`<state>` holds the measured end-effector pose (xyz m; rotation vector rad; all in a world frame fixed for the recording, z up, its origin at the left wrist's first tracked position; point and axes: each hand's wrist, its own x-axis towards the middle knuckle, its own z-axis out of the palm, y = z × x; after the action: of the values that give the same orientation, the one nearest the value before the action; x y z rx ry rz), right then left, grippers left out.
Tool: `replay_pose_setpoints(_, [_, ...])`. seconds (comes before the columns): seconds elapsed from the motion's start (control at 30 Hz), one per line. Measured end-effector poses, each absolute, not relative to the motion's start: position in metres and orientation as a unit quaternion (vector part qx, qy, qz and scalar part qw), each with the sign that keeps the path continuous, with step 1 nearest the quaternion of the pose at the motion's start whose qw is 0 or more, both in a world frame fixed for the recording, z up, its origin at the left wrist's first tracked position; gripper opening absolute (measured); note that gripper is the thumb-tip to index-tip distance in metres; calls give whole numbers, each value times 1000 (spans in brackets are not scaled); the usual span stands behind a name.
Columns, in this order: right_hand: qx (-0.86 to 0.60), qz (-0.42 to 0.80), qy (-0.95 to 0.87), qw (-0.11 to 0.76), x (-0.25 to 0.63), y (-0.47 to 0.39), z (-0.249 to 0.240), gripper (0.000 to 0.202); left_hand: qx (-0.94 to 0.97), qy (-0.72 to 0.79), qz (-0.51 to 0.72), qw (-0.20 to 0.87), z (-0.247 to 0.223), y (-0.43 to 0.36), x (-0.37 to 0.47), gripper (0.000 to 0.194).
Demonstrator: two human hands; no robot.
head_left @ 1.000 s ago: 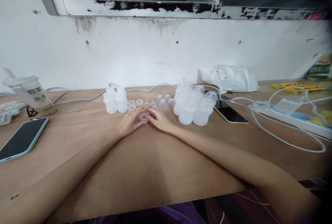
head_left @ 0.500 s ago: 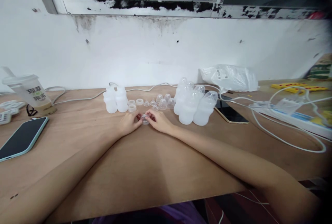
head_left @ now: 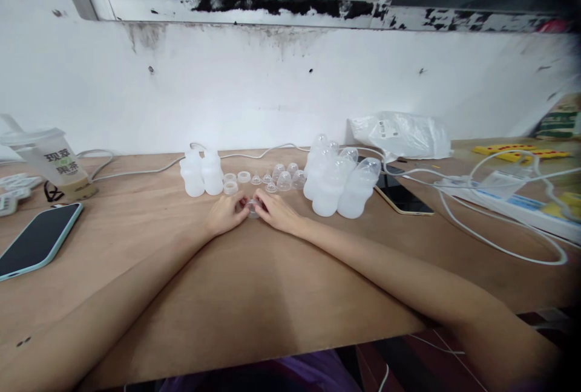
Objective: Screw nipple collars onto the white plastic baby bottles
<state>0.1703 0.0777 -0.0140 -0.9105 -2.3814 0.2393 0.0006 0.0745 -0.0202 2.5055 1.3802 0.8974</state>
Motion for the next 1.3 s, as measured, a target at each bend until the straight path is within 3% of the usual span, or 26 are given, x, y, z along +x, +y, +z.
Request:
replay_pose_setpoints(0.27, [-356,124,-878,296,170,80,-17,9,829,426,336,134,-20,72,4,9])
replay_pose_setpoints(0.7, [-359,156,-864,316,168,80,-16,8,827,428,337,141,-18,71,3,13])
replay_pose_setpoints(1.0, [-341,187,-869,305,173,77,-14,19,826,453,314,116,-19,71,3,19])
replay_pose_setpoints(1.3, [-355,169,-862,319,169,76,-15,20,809,464,345,107,-19,71,8,14])
